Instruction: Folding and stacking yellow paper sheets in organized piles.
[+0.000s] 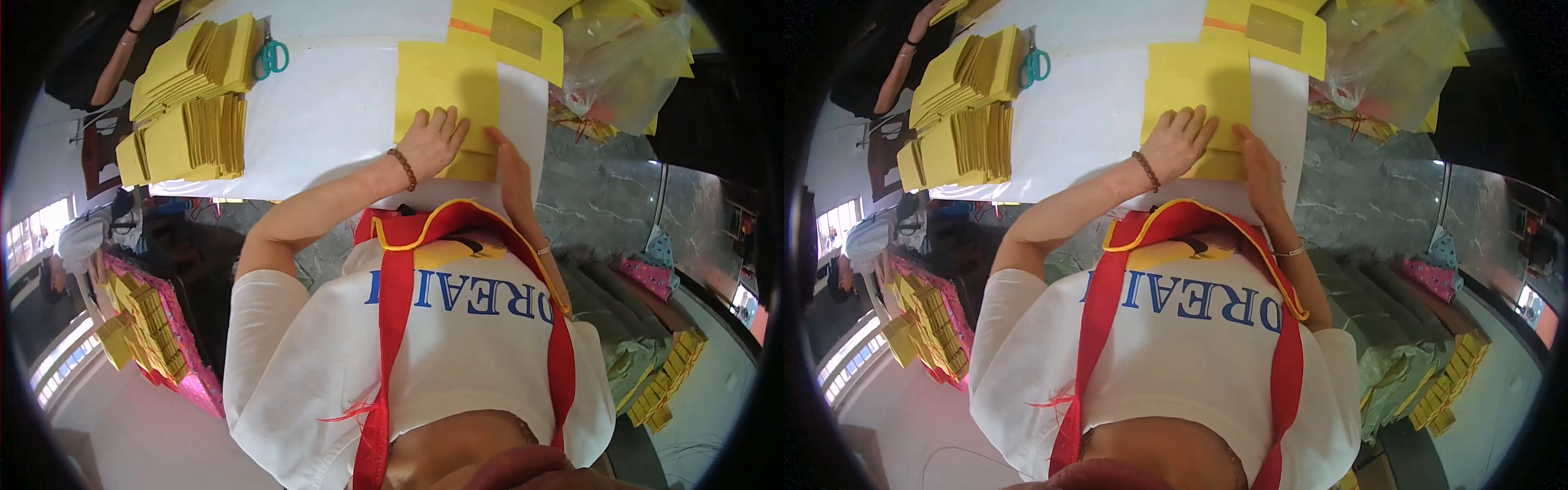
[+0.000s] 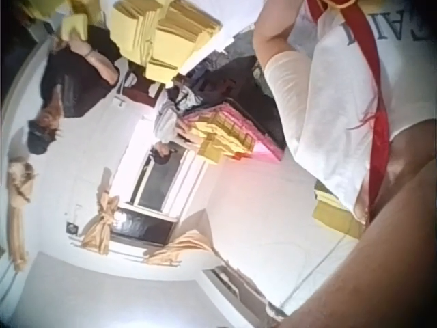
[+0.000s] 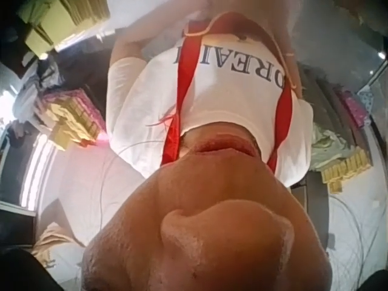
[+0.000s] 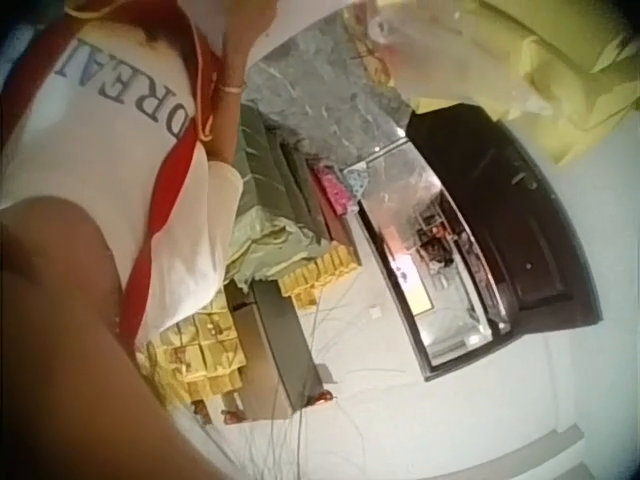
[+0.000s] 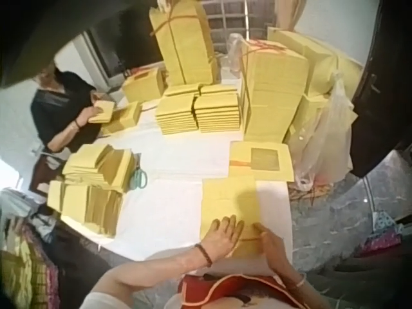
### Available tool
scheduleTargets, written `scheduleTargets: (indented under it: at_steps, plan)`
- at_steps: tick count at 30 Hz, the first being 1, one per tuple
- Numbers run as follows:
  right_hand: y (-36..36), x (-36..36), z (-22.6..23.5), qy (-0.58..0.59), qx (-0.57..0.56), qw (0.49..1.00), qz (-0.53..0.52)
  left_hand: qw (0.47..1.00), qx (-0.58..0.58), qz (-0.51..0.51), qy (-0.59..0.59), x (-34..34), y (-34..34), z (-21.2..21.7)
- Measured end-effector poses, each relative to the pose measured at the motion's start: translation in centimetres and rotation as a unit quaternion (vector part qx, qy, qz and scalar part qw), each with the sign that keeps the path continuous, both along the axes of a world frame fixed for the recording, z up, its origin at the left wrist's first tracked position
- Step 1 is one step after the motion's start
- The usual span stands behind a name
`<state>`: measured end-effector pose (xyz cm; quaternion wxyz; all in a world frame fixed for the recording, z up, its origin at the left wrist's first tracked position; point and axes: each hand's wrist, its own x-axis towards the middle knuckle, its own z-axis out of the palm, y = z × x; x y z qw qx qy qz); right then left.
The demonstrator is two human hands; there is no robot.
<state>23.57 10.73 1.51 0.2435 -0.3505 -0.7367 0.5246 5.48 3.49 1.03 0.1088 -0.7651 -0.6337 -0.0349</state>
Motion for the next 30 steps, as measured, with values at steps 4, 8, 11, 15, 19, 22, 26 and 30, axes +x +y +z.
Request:
scheduleTargets:
  at_steps: [4,8,11,15,19,22,26,30]
  plan:
    - [0.5,0.4,0.2,0.076,-0.074,0.989,-0.099,0.989,0.031,-0.024,-0.146,-1.8,0.2,-0.3]
    - [0.1,0.9,-1.0,0.084,-0.104,0.981,-0.139,0.963,0.192,-0.023,-0.186,-5.7,0.3,2.1]
    - [-0.2,1.4,-1.5,0.072,-0.117,0.98,-0.146,0.96,0.217,0.048,-0.171,-11.4,-0.8,1.9]
    - [0.0,1.5,-2.0,0.043,-0.09,0.988,-0.12,0.975,0.14,0.123,-0.124,-16.9,-3.7,-2.2]
    - [-0.3,1.4,-2.9,0.053,-0.093,0.988,-0.113,0.984,0.073,0.083,-0.138,-17.4,-4.8,-4.5]
    - [-0.2,1.2,-3.5,0.07,-0.063,0.989,-0.115,0.979,0.083,0.097,-0.156,-17.0,-4.7,-5.0]
    - [0.6,0.5,-2.9,-0.044,0.189,0.979,-0.062,0.982,0.045,0.128,-0.134,-17.2,-4.5,-4.8]
    - [1.3,0.2,-3.1,-0.091,0.312,0.945,0.031,0.991,0.038,0.115,-0.056,-15.8,-3.8,-1.7]
